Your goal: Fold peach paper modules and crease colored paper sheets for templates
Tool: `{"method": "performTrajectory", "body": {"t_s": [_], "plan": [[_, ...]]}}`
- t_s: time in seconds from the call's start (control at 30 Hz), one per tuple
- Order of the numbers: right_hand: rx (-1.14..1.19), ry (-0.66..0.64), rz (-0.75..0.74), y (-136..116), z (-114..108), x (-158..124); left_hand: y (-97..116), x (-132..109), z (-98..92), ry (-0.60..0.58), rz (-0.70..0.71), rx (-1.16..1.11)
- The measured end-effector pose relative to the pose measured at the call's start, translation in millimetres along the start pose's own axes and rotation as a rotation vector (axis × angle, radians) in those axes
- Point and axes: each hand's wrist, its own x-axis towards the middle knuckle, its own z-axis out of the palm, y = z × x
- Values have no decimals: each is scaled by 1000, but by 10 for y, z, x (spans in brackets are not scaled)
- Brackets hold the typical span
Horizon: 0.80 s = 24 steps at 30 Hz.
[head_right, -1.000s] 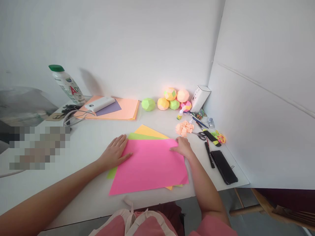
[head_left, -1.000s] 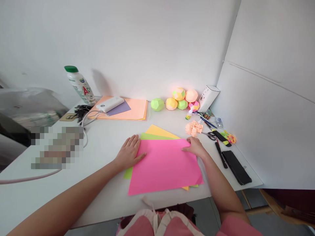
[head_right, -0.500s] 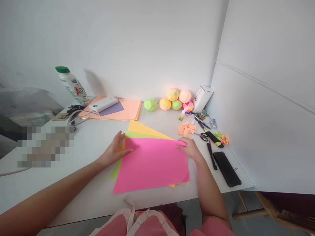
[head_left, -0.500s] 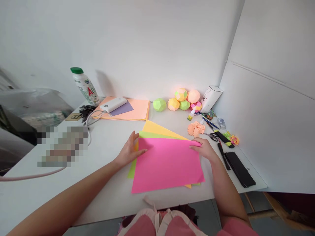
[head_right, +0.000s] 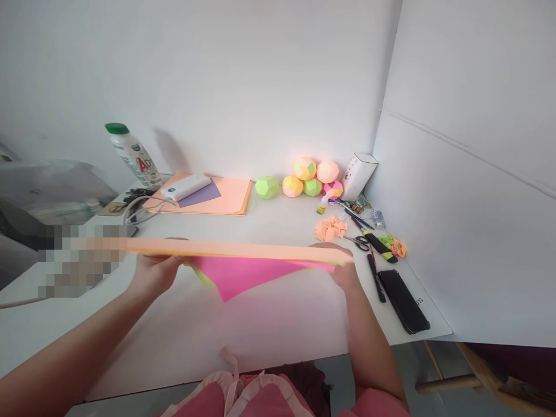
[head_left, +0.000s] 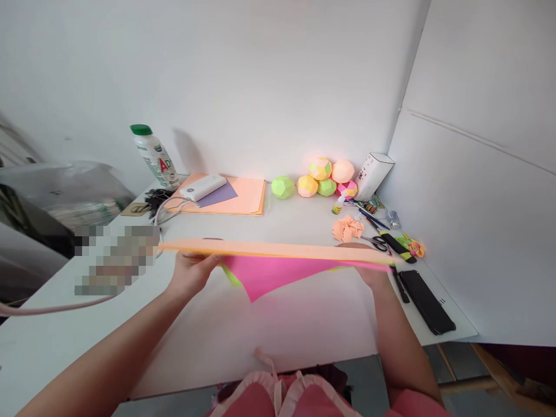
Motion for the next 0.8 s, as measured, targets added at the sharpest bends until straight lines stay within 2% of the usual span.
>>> {"method": "performTrajectory", "body": {"t_s": [0.13, 0.2, 0.33, 0.4, 0.53, 0.73, 0.8], "plan": [[-61, 31, -14, -47, 120, -42, -6, -35, 71, 173, 52, -89], [-132, 3, 4, -64, 173, -55, -6, -54, 79, 238, 68, -105], [-212, -39, 88, 11, 272, -75, -39, -34, 17, 258, 89, -102], [-217, -35, 112, 79, 325, -74, -67, 18, -22, 169, 73, -80], [-229, -70, 122, 177, 406, -47, -79, 152, -49, -109, -54, -10], [-143, -22, 198, 190, 458, -42, -7, 213, -8, -336, -233, 33], [-117, 8, 208, 183, 476, -43, 4, 197, 2, -398, -253, 24]]}}
